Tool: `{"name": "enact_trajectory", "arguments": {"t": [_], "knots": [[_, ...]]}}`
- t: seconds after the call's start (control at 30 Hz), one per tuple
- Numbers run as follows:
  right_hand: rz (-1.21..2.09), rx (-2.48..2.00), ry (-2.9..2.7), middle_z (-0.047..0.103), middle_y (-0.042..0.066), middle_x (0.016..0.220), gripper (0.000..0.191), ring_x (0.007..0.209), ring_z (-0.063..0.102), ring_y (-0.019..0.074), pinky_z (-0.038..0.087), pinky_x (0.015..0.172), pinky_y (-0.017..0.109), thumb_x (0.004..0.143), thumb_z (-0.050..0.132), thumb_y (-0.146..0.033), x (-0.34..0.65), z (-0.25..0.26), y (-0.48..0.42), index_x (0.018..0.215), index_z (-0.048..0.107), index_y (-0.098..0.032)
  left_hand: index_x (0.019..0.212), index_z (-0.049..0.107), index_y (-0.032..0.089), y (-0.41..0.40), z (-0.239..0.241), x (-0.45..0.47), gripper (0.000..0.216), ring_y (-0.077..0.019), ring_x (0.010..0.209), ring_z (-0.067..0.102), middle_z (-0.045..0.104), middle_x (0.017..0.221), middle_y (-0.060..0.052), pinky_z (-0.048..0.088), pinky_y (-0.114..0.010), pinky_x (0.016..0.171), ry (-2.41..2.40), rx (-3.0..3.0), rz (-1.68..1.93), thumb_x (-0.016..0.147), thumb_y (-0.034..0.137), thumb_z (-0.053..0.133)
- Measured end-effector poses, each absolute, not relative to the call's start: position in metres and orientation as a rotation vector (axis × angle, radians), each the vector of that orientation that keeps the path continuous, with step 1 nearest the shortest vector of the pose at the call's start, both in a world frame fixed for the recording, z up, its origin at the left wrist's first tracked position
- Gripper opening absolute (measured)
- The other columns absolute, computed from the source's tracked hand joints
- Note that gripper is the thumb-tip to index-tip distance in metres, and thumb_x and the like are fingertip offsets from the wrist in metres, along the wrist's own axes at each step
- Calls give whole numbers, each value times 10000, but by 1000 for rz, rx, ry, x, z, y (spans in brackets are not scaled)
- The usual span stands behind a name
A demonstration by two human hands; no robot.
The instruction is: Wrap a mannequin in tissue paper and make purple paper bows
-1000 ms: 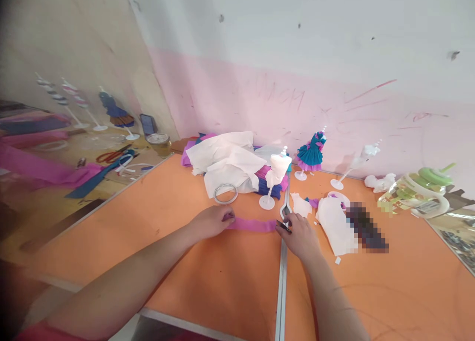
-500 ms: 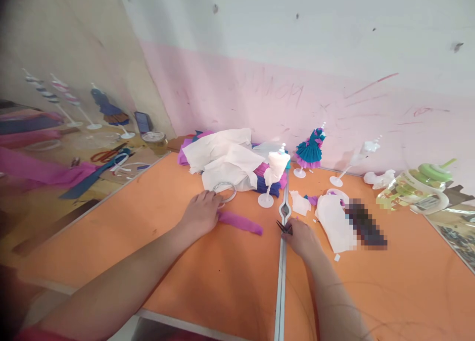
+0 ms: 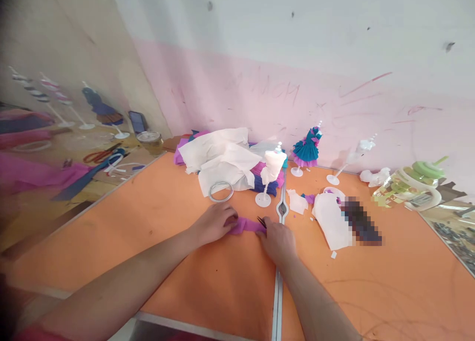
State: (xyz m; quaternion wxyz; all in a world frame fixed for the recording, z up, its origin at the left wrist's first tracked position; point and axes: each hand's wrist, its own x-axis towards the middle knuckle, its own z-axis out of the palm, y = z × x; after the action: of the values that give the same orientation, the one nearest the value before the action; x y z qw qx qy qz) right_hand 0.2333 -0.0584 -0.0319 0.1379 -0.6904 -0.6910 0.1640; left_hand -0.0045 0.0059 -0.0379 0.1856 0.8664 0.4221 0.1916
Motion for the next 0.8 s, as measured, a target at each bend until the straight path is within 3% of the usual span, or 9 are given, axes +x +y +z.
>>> {"name": "enact_trajectory", "arguments": {"t": [0.13, 0.3, 0.4, 0.47, 0.57, 0.63, 0.7, 0.8], "knots": [[531, -1976, -1983, 626, 51, 659, 246, 635, 587, 240, 341, 577, 309, 842, 524, -466, 241, -35, -55, 803, 593, -234, 880, 661, 219, 5, -35, -6, 140, -252, 950, 548, 612, 919, -62, 387, -414, 923, 1154, 2410, 556, 791, 322, 628], [669, -1808, -1918, 692, 57, 862, 298, 699, 599, 223, 424, 617, 335, 859, 502, -452, 238, -21, -60, 1074, 601, -270, 750, 653, 223, -3, -26, 4, 80, -248, 928, 564, 641, 873, -47, 379, -430, 933, 1094, 2318, 613, 793, 277, 613], [787, -1668, -1880, 695, 30, 978, 435, 640, 567, 167, 461, 605, 310, 803, 587, -461, 218, -17, -70, 1200, 556, -288, 856, 653, 228, -15, -21, 15, 173, -205, 814, 598, 670, 853, -30, 466, -346, 755, 1055, 2173, 671, 868, 345, 527], [814, -1653, -1828, 693, 16, 879, 343, 595, 543, 153, 456, 571, 295, 766, 620, -412, 208, -18, -73, 1075, 619, -262, 910, 646, 222, -22, -20, 20, 254, -173, 723, 604, 679, 836, -20, 476, -303, 650, 1045, 2084, 697, 905, 402, 467], [725, -1761, -1748, 661, 18, 750, 201, 602, 557, 172, 454, 569, 298, 770, 570, -354, 217, -17, -63, 912, 636, -228, 1130, 586, 236, -23, -22, 20, 334, -155, 738, 617, 683, 925, -25, 495, -283, 648, 1037, 2030, 737, 919, 448, 438], [610, -1876, -1689, 663, 32, 776, 245, 654, 586, 191, 454, 595, 301, 773, 546, -354, 242, -9, -48, 961, 625, -219, 1271, 501, 252, -17, -26, 17, 425, -170, 844, 620, 669, 1019, -40, 505, -296, 728, 1033, 2044, 762, 893, 446, 495], [453, -2008, -1625, 670, 68, 831, 302, 742, 608, 226, 442, 640, 317, 798, 515, -389, 275, 5, -29, 1015, 623, -209, 1221, 556, 250, -8, -32, 14, 400, -197, 935, 602, 666, 1026, -47, 486, -329, 828, 1018, 2089, 767, 859, 420, 557], [267, -2139, -1591, 676, 115, 980, 430, 882, 616, 256, 428, 710, 323, 824, 490, -381, 318, 26, -4, 1211, 557, -204, 966, 680, 224, 4, -43, 14, 215, -216, 949, 590, 683, 955, -50, 459, -354, 875, 948, 2192, 726, 863, 362, 552]]}}
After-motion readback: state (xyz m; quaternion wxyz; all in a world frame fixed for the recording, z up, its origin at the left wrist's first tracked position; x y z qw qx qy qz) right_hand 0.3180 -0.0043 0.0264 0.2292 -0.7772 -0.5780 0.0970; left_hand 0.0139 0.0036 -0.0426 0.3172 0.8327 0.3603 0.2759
